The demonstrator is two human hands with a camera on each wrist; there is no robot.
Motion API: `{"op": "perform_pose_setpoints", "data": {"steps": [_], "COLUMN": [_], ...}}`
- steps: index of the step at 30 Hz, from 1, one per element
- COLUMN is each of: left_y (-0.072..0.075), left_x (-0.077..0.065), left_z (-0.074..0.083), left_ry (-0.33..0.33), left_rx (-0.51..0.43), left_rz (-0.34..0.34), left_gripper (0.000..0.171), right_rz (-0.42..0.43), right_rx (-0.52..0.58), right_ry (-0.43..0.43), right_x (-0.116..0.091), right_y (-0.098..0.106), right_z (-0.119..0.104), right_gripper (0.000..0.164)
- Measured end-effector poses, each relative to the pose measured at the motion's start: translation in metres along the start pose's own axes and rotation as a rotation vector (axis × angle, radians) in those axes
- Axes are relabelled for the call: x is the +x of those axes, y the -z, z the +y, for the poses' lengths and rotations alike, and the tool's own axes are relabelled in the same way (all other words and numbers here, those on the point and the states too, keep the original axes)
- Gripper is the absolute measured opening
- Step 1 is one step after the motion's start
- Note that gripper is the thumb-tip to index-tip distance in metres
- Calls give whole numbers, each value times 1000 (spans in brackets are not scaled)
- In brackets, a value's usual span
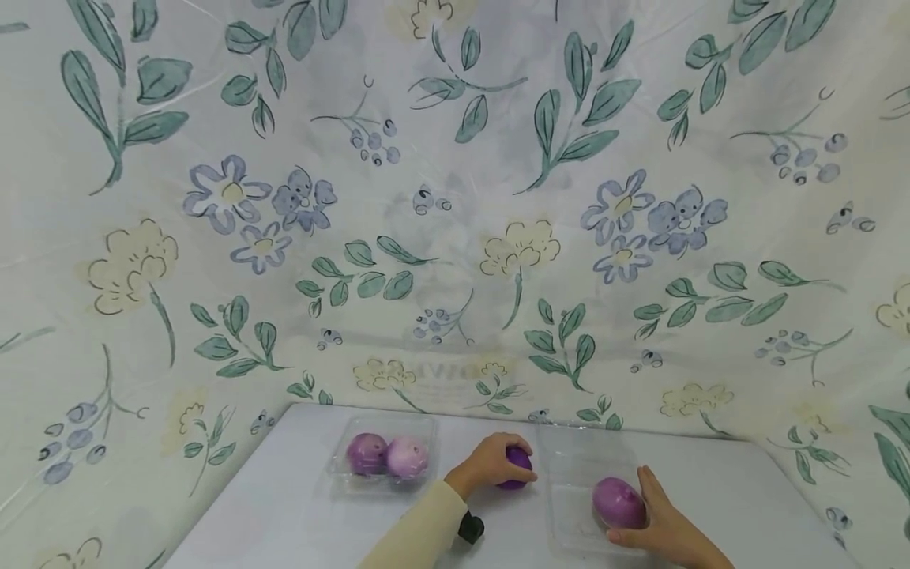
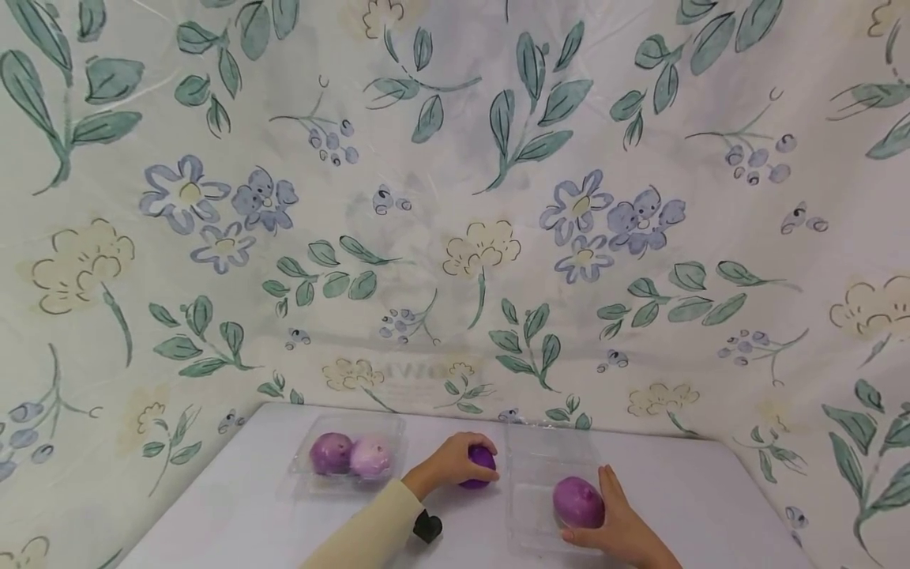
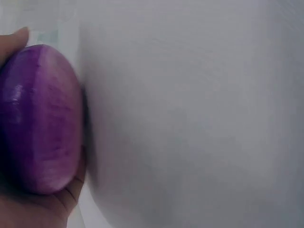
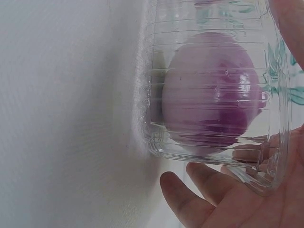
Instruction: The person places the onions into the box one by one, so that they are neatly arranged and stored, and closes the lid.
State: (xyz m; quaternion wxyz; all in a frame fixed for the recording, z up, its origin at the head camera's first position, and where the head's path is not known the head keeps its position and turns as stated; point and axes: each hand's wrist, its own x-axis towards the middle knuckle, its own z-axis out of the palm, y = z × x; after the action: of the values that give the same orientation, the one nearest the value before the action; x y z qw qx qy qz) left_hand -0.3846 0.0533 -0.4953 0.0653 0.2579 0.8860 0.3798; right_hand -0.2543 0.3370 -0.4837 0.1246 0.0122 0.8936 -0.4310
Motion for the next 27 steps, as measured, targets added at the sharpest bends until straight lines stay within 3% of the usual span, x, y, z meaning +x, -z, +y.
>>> {"op": "perform_pose_setpoints", "data": {"steps": [20, 27], "left_y": [10, 14], "left_x": [-6, -6], "left_z": [-3, -5], "left_ry": [3, -9], "left_rx": [-20, -17], "left_rz": [57, 133], "left_gripper": [28, 27], "right_rz": [-3, -9], "right_rx": [8, 25], "right_ry": [3, -2], "right_x": [-2, -2], "right_y": [1, 0], "right_z": [0, -1], "right_gripper": [128, 127]}}
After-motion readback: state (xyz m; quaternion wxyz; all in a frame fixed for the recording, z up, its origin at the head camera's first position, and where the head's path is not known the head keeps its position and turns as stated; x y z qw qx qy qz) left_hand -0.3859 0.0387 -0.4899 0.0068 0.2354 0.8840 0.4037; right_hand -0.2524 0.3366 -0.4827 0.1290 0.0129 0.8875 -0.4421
